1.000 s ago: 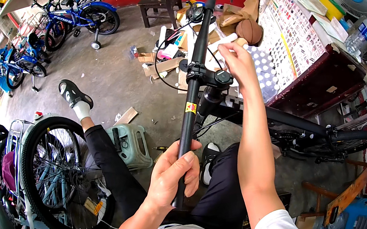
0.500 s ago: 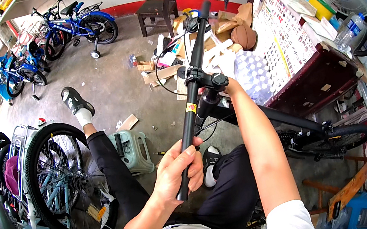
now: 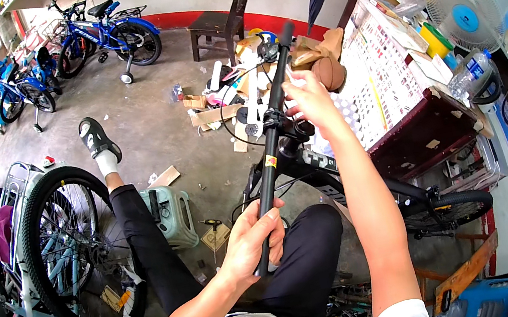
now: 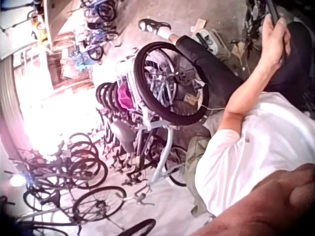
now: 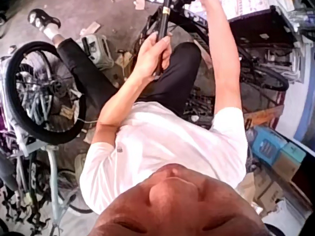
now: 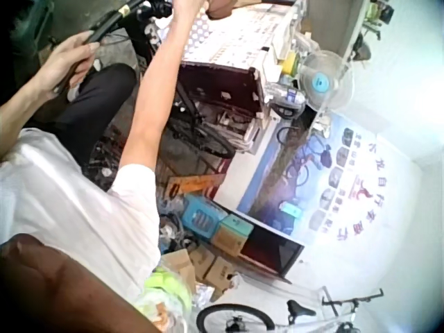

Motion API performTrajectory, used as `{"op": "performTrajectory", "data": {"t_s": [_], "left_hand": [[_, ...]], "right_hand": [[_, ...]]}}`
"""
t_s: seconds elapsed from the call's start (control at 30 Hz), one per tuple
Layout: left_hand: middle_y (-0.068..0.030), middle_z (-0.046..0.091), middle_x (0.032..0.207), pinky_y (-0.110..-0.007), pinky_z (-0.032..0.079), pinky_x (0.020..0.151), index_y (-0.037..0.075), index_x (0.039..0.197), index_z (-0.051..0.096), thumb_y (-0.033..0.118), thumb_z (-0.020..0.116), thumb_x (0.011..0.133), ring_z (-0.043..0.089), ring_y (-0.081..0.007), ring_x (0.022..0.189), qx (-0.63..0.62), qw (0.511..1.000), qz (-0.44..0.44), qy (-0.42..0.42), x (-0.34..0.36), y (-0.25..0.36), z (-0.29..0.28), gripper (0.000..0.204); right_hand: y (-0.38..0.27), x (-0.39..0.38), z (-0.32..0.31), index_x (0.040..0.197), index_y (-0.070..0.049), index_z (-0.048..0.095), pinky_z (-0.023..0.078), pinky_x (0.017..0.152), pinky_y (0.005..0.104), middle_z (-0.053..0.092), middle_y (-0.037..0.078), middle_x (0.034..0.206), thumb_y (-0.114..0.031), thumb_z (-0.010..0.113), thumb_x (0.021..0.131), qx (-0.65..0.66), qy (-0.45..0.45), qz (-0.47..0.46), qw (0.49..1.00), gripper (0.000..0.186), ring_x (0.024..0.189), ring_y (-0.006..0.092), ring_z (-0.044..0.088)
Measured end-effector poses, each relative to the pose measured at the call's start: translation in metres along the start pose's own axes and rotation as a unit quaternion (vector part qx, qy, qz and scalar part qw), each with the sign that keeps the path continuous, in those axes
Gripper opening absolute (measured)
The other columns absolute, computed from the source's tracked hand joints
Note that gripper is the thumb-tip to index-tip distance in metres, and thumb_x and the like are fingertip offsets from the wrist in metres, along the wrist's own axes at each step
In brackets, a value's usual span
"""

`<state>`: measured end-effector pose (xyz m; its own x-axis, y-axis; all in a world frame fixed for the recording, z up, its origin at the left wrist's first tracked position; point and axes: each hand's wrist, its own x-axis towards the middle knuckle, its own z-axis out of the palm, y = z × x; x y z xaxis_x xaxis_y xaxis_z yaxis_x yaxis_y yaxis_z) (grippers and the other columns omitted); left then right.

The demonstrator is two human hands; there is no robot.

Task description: The person loosens the bicycle stem clamp with an Allen wrench, searches through a toolbox for tools, positions the handlebar into the stem clamp, and tightens the screws using an Allen wrench.

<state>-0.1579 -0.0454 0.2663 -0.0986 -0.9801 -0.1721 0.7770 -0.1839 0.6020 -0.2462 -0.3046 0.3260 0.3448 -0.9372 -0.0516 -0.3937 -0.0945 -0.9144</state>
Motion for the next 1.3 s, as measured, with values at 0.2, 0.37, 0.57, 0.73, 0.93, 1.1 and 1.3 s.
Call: {"op": "performTrajectory", "data": {"t_s": [0.2,0.37,0.57,0.73,0.93,1.1,1.3], "left_hand": [[-0.0016,0.048,0.066,-0.026,0.039,0.042,0.004,0.124,0.049,0.023,0.056,0.104,0.044,-0.0112,0.042,-0.032,0.999,-0.008,0.014,-0.001,0.005,0.003,0.029],[-0.0020,0.048,0.066,-0.027,0.039,0.042,0.002,0.123,0.050,0.020,0.057,0.103,0.044,-0.0112,0.042,-0.042,0.999,-0.015,0.013,-0.001,0.011,0.008,0.028],[-0.0019,0.049,0.067,-0.024,0.038,0.041,0.000,0.123,0.048,0.016,0.058,0.102,0.044,-0.0094,0.044,-0.038,0.998,0.029,0.046,0.000,-0.006,0.017,0.029],[0.0002,0.049,0.068,-0.023,0.036,0.042,0.003,0.123,0.046,0.016,0.056,0.103,0.042,-0.0077,0.046,-0.031,0.999,0.015,0.037,0.003,-0.006,0.025,0.026],[0.0002,0.051,0.069,-0.023,0.036,0.042,0.001,0.123,0.048,0.016,0.060,0.100,0.043,-0.0063,0.047,-0.059,0.997,0.015,0.037,0.003,0.001,0.020,0.030],[-0.0003,0.052,0.069,-0.022,0.037,0.042,0.000,0.123,0.048,0.016,0.061,0.100,0.044,-0.0058,0.049,-0.042,0.998,0.025,0.034,0.004,0.000,0.010,0.031],[-0.0002,0.052,0.073,-0.023,0.040,0.045,0.002,0.123,0.047,0.022,0.059,0.102,0.046,-0.0057,0.055,-0.004,1.000,0.011,0.026,0.005,-0.004,0.017,0.031]], "right_hand": [[0.018,0.013,0.026,0.146,-0.007,0.044,0.042,0.107,0.0443,0.062,0.026,0.133,-0.038,0.053,0.099,-0.245,0.095,-0.062,0.963,0.057,0.127,0.0417,0.057],[0.030,0.020,0.018,0.140,-0.002,0.052,0.043,0.104,0.0403,0.065,0.022,0.127,-0.039,0.051,0.101,-0.216,0.116,-0.056,0.968,0.054,0.121,0.0352,0.060],[0.033,0.025,0.027,0.111,0.002,0.069,0.047,0.093,0.0443,0.070,0.025,0.106,-0.044,0.045,0.103,-0.223,0.110,-0.095,0.964,0.053,0.105,0.0402,0.066],[0.027,0.025,0.019,0.100,0.003,0.072,0.048,0.084,0.0377,0.072,0.017,0.089,-0.052,0.051,0.100,-0.162,0.048,0.017,0.986,0.059,0.088,0.0297,0.068],[0.021,0.021,0.012,0.101,0.007,0.070,0.047,0.085,0.0340,0.071,0.014,0.091,-0.055,0.055,0.098,-0.163,0.032,0.024,0.986,0.065,0.089,0.0229,0.065],[0.018,0.021,0.020,0.100,0.006,0.071,0.048,0.081,0.0328,0.070,0.012,0.088,-0.056,0.056,0.097,-0.190,0.040,-0.001,0.981,0.064,0.085,0.0202,0.064],[0.004,0.031,0.007,0.090,-0.010,0.068,0.035,0.057,0.0254,0.063,-0.001,0.073,-0.051,0.062,0.095,-0.109,-0.089,0.106,0.984,0.043,0.062,0.0093,0.054]]}}
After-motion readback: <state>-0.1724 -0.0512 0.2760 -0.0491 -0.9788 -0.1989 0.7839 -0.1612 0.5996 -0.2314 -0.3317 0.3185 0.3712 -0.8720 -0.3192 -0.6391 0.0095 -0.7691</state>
